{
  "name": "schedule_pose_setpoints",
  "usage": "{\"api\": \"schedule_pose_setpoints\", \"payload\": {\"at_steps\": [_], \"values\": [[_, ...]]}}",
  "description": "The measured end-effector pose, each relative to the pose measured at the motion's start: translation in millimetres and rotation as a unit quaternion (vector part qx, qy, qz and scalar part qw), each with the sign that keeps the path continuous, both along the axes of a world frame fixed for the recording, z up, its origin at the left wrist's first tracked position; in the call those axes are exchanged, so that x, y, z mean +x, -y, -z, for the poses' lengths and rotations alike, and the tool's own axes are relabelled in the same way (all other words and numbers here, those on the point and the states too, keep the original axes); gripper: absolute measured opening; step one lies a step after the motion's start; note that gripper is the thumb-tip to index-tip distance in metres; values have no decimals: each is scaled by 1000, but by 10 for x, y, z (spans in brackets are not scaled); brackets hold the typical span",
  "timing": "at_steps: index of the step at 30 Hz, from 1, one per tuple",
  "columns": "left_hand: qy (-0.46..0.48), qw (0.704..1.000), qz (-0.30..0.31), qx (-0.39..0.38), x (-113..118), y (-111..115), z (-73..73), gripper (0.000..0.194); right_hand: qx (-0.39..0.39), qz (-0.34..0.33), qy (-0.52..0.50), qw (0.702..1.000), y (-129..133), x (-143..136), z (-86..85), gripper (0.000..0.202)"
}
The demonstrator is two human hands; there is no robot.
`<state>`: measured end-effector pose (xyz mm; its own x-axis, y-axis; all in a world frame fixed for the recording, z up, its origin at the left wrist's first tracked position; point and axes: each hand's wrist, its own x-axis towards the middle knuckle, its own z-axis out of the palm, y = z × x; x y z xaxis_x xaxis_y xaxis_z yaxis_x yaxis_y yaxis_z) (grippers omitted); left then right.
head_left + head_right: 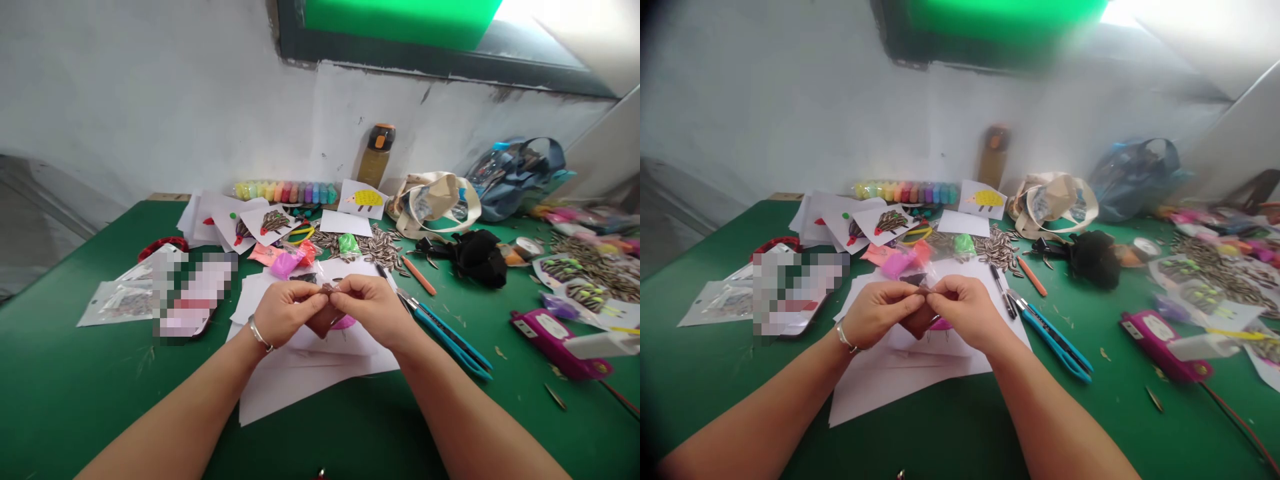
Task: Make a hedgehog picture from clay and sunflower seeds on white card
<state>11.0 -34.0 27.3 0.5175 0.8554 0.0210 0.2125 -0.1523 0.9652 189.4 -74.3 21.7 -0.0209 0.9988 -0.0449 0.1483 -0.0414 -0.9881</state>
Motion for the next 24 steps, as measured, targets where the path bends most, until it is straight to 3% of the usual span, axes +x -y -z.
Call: {"api": "schedule_pose_setpoints", "payload": {"at_steps": [5,10,15,19,24], "values": [[13,1000,-7,-3,17,-23,17,21,7,0,-10,1000,20,12,-6,11],[18,998,5,-65,2,15,-11,25,15,-14,14,1000,41,14,-55,10],[-21,999,-19,34,-28,23,-42,22,41,-11,98,994,42,18,-88,10],[-37,996,-24,72,-34,-5,-43,21,8,-36,48,998,39,32,-81,14],[-36,999,-18,23,-22,3,-70,21,10,-65,-5,998,42,54,-59,14]]}}
